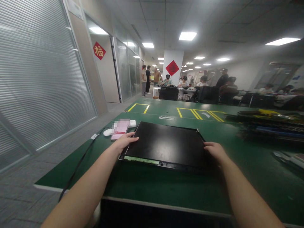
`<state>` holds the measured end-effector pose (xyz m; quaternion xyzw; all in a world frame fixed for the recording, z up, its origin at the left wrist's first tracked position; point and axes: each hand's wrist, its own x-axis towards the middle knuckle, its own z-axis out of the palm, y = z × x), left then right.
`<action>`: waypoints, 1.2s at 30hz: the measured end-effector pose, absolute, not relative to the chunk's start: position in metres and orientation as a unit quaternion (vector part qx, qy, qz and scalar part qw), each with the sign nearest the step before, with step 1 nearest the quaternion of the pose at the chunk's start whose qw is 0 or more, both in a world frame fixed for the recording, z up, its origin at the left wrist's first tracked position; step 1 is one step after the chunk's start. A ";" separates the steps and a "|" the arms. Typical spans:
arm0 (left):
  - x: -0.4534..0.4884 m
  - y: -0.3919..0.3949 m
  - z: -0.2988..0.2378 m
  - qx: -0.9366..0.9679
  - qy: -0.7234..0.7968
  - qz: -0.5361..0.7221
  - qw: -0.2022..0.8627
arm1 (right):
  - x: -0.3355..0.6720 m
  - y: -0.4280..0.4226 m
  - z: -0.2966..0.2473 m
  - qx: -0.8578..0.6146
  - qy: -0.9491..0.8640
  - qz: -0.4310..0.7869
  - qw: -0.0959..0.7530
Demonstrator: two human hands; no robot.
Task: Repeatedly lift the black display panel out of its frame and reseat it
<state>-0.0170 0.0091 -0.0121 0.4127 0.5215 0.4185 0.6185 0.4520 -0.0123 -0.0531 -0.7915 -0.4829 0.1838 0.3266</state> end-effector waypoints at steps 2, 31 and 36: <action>-0.016 0.009 -0.013 0.414 0.522 0.422 0.615 | 0.452 -0.013 -0.052 -0.793 -0.479 0.197 0.321; -0.011 0.006 -0.014 0.518 0.544 0.443 0.489 | 0.448 -0.014 -0.046 -0.792 -0.499 0.186 0.299; -0.009 0.006 -0.014 0.529 0.548 0.438 0.478 | 0.449 -0.013 -0.049 -0.785 -0.510 0.190 0.297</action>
